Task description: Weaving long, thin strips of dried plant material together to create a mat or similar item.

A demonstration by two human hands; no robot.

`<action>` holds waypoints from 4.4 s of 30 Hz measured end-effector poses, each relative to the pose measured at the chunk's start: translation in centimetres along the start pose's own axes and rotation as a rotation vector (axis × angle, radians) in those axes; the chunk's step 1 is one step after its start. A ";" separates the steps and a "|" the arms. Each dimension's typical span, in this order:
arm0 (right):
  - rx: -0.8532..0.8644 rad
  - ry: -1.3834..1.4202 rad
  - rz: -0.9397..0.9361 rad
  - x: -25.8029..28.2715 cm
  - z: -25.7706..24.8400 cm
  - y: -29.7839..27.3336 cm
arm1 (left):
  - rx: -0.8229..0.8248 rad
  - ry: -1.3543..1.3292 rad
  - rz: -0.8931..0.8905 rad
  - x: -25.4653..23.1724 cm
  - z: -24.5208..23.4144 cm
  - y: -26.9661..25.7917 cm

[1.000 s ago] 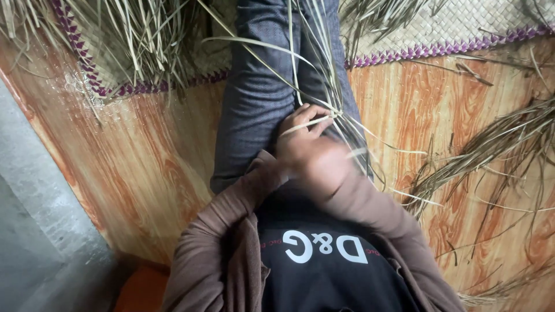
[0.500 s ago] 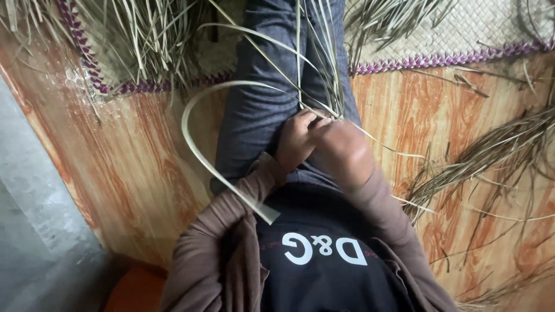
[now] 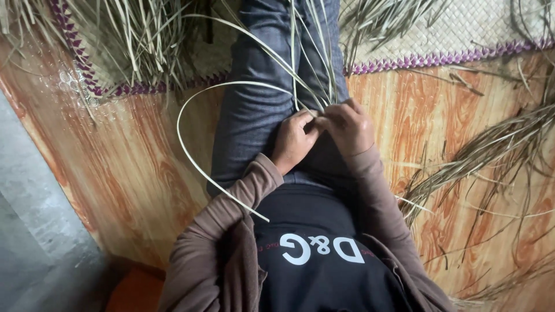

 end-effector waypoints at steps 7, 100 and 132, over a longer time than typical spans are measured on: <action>0.066 0.204 -0.048 0.0 -2.0 -2.7 | -0.008 -0.044 -0.029 -0.1 0.0 0.0; 0.197 -0.609 0.189 1.5 0.9 -4.8 | -0.177 0.767 0.937 -9.5 -7.0 9.9; 0.174 -0.169 0.426 -0.9 0.6 -5.7 | -0.029 -0.405 -0.107 1.3 -0.5 -1.0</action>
Point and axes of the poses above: each hand's wrist, its own y-axis towards the middle knuckle, its own z-axis out of the palm, x = y × z, the point moved 2 cm from there along y, towards the middle knuckle, and after that the axes turned 2 degrees about z, right-handed, at the moved point
